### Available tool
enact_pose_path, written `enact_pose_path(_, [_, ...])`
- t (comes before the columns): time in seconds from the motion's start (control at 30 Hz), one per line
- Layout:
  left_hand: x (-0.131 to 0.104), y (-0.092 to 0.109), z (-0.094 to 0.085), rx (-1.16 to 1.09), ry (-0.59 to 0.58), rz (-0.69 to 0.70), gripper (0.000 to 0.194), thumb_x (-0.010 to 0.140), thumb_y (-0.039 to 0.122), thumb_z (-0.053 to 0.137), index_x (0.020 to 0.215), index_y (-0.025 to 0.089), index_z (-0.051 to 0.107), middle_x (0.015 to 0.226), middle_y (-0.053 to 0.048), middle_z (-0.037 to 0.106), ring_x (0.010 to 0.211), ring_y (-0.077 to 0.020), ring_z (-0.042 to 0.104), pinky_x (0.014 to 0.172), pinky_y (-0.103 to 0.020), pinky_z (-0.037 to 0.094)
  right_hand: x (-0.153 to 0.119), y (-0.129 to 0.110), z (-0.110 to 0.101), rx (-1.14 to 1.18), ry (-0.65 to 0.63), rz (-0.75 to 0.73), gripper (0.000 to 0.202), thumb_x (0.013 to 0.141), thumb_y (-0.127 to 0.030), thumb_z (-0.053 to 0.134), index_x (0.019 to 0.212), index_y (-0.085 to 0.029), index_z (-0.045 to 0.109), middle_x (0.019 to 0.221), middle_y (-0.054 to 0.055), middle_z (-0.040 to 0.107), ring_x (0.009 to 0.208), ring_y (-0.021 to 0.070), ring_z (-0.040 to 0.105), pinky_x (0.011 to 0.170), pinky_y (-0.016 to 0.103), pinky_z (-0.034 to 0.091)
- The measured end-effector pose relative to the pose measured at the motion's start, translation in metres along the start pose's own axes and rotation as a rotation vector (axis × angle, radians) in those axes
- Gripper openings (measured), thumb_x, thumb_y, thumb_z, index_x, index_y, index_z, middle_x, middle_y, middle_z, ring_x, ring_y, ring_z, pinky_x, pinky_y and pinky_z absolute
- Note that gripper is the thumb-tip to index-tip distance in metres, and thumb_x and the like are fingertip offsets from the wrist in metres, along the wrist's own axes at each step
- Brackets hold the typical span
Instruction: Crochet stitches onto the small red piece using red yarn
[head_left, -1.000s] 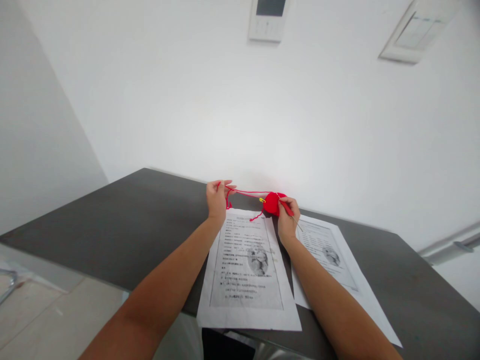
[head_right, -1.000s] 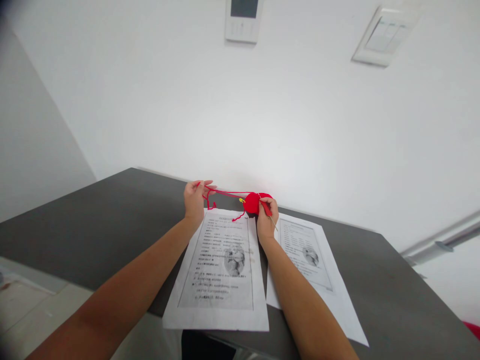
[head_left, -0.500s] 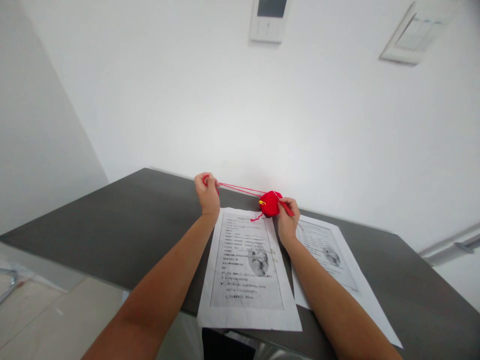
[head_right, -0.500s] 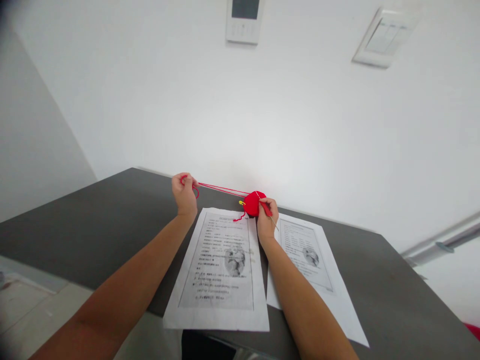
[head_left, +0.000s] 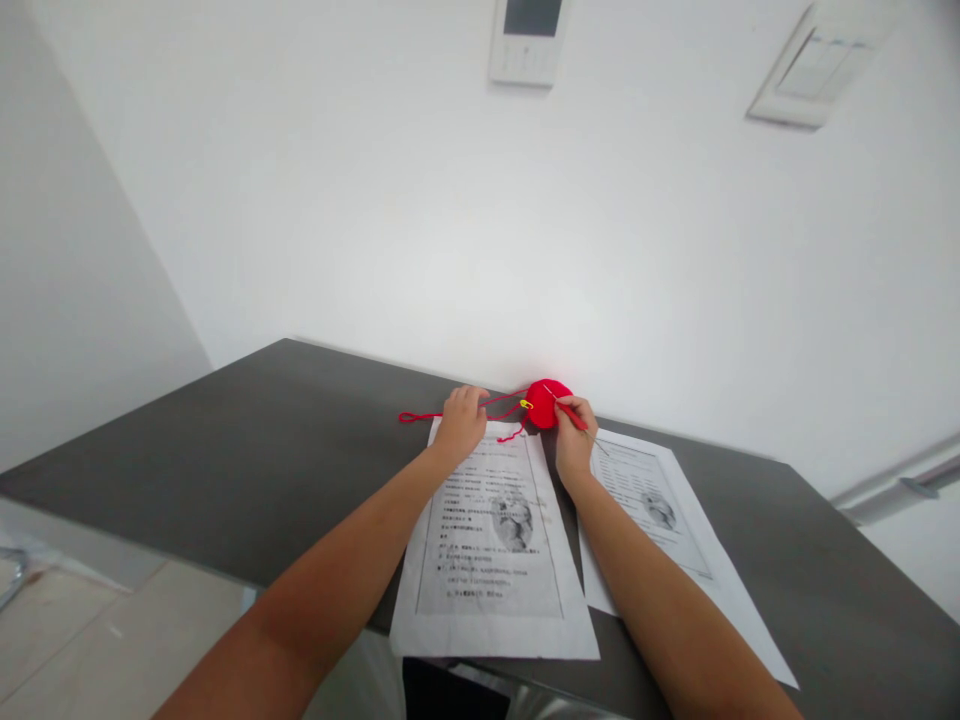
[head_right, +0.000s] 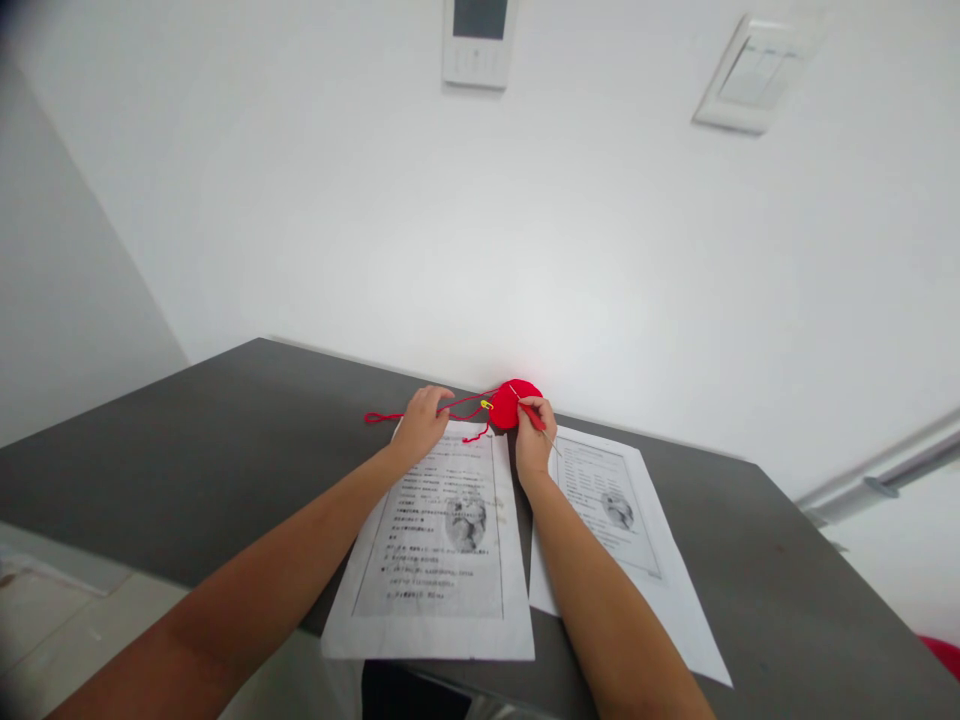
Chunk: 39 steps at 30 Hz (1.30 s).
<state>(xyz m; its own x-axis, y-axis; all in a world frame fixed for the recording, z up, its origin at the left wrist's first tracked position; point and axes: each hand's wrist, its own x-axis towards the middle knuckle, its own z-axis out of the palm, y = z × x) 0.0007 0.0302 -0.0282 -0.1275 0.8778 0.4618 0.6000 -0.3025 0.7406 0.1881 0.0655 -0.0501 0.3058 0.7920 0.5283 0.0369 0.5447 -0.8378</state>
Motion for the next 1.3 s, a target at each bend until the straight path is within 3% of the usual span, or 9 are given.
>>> enact_pose_path(0.27, [0.013, -0.007, 0.014, -0.226, 0.091, -0.087, 0.016, 0.078, 0.009, 0.053, 0.087, 0.021, 0.060, 0.099, -0.009, 0.066, 0.099, -0.0228, 0.063, 0.094, -0.041, 0.047, -0.012, -0.010, 0.012, -0.078, -0.504, -0.033, 0.012, 0.062, -0.015, 0.054, 0.067, -0.021, 0.063, 0.069, -0.001, 0.062, 0.069, 0.0177, 0.056, 0.070, 0.030, 0.044])
enact_pose_path(0.37, [0.031, -0.005, 0.028, -0.262, 0.042, -0.153, 0.009, 0.073, 0.012, 0.060, 0.072, 0.021, 0.060, 0.082, -0.007, 0.067, 0.085, -0.0231, 0.065, 0.087, -0.039, 0.050, -0.014, -0.010, 0.015, -0.091, -0.640, -0.050, 0.016, 0.060, -0.012, 0.050, 0.065, -0.021, 0.063, 0.068, -0.001, 0.061, 0.065, 0.0161, 0.054, 0.064, 0.028, 0.042])
enact_pose_path(0.47, [0.051, 0.002, 0.044, -0.288, -0.057, -0.197, 0.015, 0.063, 0.013, 0.067, 0.057, 0.022, 0.057, 0.061, -0.002, 0.064, 0.070, -0.0218, 0.063, 0.074, -0.034, 0.051, -0.014, -0.009, 0.015, -0.092, -0.692, -0.060, 0.018, 0.060, -0.011, 0.048, 0.065, -0.021, 0.062, 0.069, 0.000, 0.060, 0.066, 0.0160, 0.053, 0.064, 0.028, 0.042])
enact_pose_path(0.63, [0.072, 0.017, 0.058, -0.345, -0.242, -0.243, 0.028, 0.055, 0.014, 0.070, 0.040, 0.022, 0.048, 0.032, 0.005, 0.043, 0.040, -0.0160, 0.049, 0.050, -0.028, 0.041, -0.012, -0.006, 0.014, -0.084, -0.710, -0.068, 0.017, 0.062, -0.011, 0.046, 0.064, -0.021, 0.059, 0.068, 0.000, 0.059, 0.067, 0.0165, 0.055, 0.067, 0.029, 0.044])
enact_pose_path(0.7, [0.077, 0.025, 0.056, -0.385, -0.293, -0.247, 0.027, 0.056, 0.013, 0.070, 0.040, 0.021, 0.050, 0.033, 0.004, 0.046, 0.038, -0.0149, 0.049, 0.048, -0.027, 0.041, -0.012, -0.004, 0.013, -0.085, -0.696, -0.064, 0.017, 0.063, -0.012, 0.045, 0.066, -0.021, 0.059, 0.069, 0.000, 0.060, 0.067, 0.0167, 0.055, 0.067, 0.029, 0.045])
enact_pose_path(0.77, [0.082, 0.036, 0.050, -0.451, -0.326, -0.243, 0.021, 0.059, 0.014, 0.070, 0.044, 0.019, 0.055, 0.042, 0.000, 0.058, 0.045, -0.0157, 0.056, 0.052, -0.027, 0.044, -0.011, -0.003, 0.013, -0.084, -0.681, -0.059, 0.017, 0.063, -0.011, 0.046, 0.066, -0.021, 0.059, 0.070, 0.001, 0.061, 0.068, 0.0168, 0.056, 0.067, 0.029, 0.045])
enact_pose_path(1.0, [0.113, 0.094, 0.017, -0.689, -0.296, -0.175, 0.010, 0.076, 0.022, 0.066, 0.068, 0.018, 0.063, 0.080, -0.008, 0.073, 0.073, -0.0159, 0.069, 0.067, -0.027, 0.049, -0.009, 0.001, 0.013, -0.082, -0.580, -0.053, 0.020, 0.061, -0.009, 0.044, 0.067, -0.022, 0.059, 0.071, 0.000, 0.061, 0.070, 0.0177, 0.057, 0.068, 0.029, 0.045])
enact_pose_path(1.1, [0.126, 0.120, 0.003, -0.868, -0.260, -0.115, 0.011, 0.076, 0.022, 0.070, 0.071, 0.016, 0.062, 0.085, -0.009, 0.073, 0.075, -0.0173, 0.070, 0.070, -0.028, 0.050, -0.007, 0.001, 0.012, -0.092, -0.499, -0.064, 0.020, 0.061, -0.009, 0.045, 0.067, -0.023, 0.058, 0.072, 0.001, 0.062, 0.074, 0.0190, 0.058, 0.073, 0.031, 0.045])
enact_pose_path(1.3, [0.140, 0.170, -0.024, -0.948, -0.206, 0.055, 0.008, 0.083, 0.020, 0.064, 0.078, 0.015, 0.060, 0.090, -0.007, 0.072, 0.086, -0.0198, 0.071, 0.074, -0.032, 0.053, -0.005, 0.003, 0.009, -0.103, -0.364, -0.070, 0.019, 0.063, -0.011, 0.044, 0.068, -0.023, 0.058, 0.076, 0.002, 0.062, 0.078, 0.0204, 0.057, 0.076, 0.033, 0.044])
